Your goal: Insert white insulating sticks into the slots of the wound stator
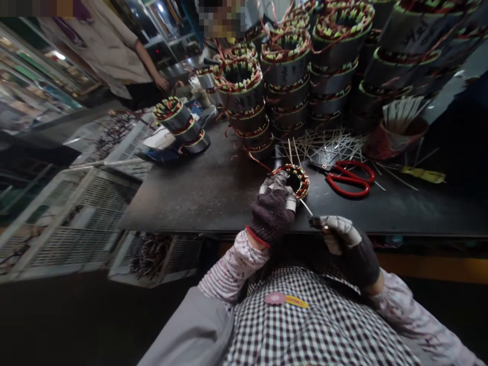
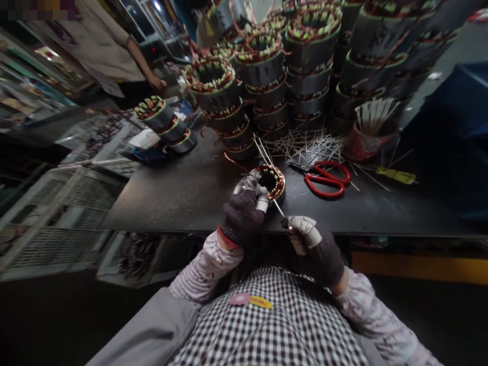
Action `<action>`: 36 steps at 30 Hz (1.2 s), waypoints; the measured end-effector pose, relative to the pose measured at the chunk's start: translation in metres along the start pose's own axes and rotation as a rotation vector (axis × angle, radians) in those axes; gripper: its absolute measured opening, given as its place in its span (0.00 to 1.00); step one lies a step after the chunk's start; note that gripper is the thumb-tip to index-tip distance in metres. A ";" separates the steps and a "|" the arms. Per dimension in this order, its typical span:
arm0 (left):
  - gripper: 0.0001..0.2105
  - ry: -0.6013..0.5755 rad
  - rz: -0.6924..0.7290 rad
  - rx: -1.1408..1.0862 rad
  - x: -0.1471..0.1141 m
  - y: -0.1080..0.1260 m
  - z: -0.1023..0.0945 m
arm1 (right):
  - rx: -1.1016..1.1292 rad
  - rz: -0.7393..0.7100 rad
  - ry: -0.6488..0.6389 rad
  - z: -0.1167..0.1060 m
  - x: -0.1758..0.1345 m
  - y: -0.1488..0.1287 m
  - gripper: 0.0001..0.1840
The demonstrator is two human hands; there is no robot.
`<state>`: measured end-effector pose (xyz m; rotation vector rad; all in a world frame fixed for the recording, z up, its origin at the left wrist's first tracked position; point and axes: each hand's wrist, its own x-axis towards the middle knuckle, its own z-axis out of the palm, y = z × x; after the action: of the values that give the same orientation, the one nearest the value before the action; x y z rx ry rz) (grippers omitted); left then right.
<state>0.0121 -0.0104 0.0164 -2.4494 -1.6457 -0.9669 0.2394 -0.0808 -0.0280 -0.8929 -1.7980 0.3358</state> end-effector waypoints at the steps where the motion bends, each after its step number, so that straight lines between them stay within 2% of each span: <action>1: 0.13 0.000 0.001 -0.003 0.001 0.000 -0.003 | -0.017 -0.028 0.011 0.000 -0.002 0.001 0.22; 6: 0.17 -0.014 0.051 0.043 0.011 -0.004 -0.022 | 0.007 -0.038 0.031 0.013 -0.006 0.007 0.23; 10: 0.18 -0.120 0.013 0.131 0.026 -0.002 -0.033 | 0.086 0.029 0.023 0.028 0.005 0.012 0.20; 13: 0.18 -0.213 -0.010 0.202 0.030 0.003 -0.035 | 0.131 0.086 -0.002 0.033 0.016 0.013 0.15; 15: 0.16 -0.211 -0.025 0.186 0.026 0.004 -0.029 | 0.186 0.132 -0.005 0.032 0.022 0.012 0.12; 17: 0.12 -0.156 -0.077 0.087 0.019 0.003 -0.018 | 0.274 0.226 0.007 0.031 0.028 0.010 0.09; 19: 0.09 -0.074 -0.176 -0.097 0.011 0.000 -0.005 | 0.419 0.384 0.012 0.029 0.037 0.009 0.10; 22: 0.08 0.034 -0.328 -0.407 0.001 -0.001 0.009 | 0.632 0.594 0.007 0.027 0.055 0.004 0.20; 24: 0.09 0.067 -0.329 -0.525 -0.003 0.000 0.012 | 0.671 0.659 -0.012 0.024 0.067 0.000 0.25; 28: 0.07 0.066 -0.186 -0.480 -0.005 0.005 0.008 | 0.562 0.629 -0.044 0.019 0.083 -0.003 0.26; 36: 0.03 0.117 -0.162 -0.477 -0.003 0.007 0.011 | 0.236 0.497 -0.227 0.021 0.087 0.021 0.16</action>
<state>0.0222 -0.0119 0.0085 -2.4834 -1.7605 -1.6626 0.2143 -0.0012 0.0099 -1.1589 -1.6730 0.9794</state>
